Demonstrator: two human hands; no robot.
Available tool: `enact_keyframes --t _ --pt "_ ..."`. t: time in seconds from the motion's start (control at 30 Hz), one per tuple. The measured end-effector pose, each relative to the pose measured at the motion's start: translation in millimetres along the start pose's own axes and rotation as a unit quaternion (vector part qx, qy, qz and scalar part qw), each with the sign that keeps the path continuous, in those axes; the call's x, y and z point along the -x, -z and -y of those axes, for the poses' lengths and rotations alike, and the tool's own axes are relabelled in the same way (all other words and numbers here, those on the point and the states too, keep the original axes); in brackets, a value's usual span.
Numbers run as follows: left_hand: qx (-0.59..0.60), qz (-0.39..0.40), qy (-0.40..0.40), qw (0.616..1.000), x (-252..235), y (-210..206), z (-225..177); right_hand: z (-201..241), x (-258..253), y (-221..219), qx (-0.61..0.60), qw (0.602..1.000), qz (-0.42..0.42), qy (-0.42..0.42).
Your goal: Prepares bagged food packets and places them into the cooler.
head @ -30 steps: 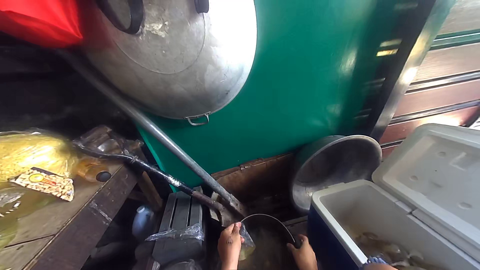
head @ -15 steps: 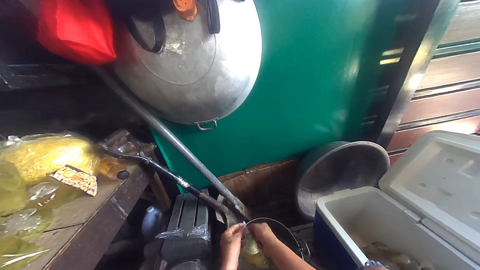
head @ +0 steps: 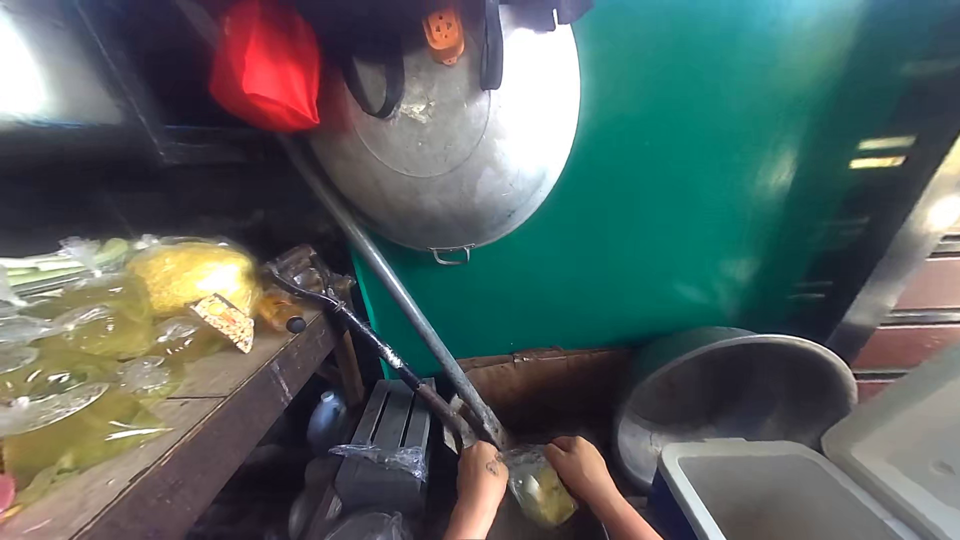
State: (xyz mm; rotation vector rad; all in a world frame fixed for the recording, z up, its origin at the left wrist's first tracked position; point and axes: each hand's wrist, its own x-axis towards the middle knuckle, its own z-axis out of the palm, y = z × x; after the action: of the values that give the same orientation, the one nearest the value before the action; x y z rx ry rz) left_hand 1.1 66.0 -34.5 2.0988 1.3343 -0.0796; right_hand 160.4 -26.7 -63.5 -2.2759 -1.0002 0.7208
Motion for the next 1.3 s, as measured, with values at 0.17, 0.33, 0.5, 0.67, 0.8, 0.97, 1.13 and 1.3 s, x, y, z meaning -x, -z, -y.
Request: enact_keyframes --t 0.17,0.33,0.5,0.67,0.8,0.97,1.13,1.3 --pt "0.231 -0.009 -0.065 0.971 -7 -27 1 -11 22 21 0.151 0.987 -0.059 0.016" --pt "0.363 -0.018 -0.073 0.929 -9 -32 0 -41 9 2 -0.091 0.982 0.017 0.164" --pt "0.383 -0.04 -0.13 0.914 -5 -22 1 -13 7 -19 -0.119 0.955 -0.013 0.271" --pt "0.398 -0.153 -0.233 0.874 -8 -23 24 12 9 -14 -0.101 0.923 -0.139 0.344" --pt "0.283 -0.064 -0.268 0.919 -7 -38 38 19 11 -12 -0.109 0.91 -0.134 0.376" --pt "0.2 -0.079 -0.317 0.924 -4 -69 23 15 8 -12 -0.125 0.889 -0.145 0.417" --pt "0.193 -0.11 -0.356 0.908 -14 -79 11 6 13 6 -0.22 0.928 -0.103 0.282" --pt "0.183 -0.097 -0.331 0.921 -16 -79 6 -20 33 23 -0.277 0.952 -0.021 0.127"
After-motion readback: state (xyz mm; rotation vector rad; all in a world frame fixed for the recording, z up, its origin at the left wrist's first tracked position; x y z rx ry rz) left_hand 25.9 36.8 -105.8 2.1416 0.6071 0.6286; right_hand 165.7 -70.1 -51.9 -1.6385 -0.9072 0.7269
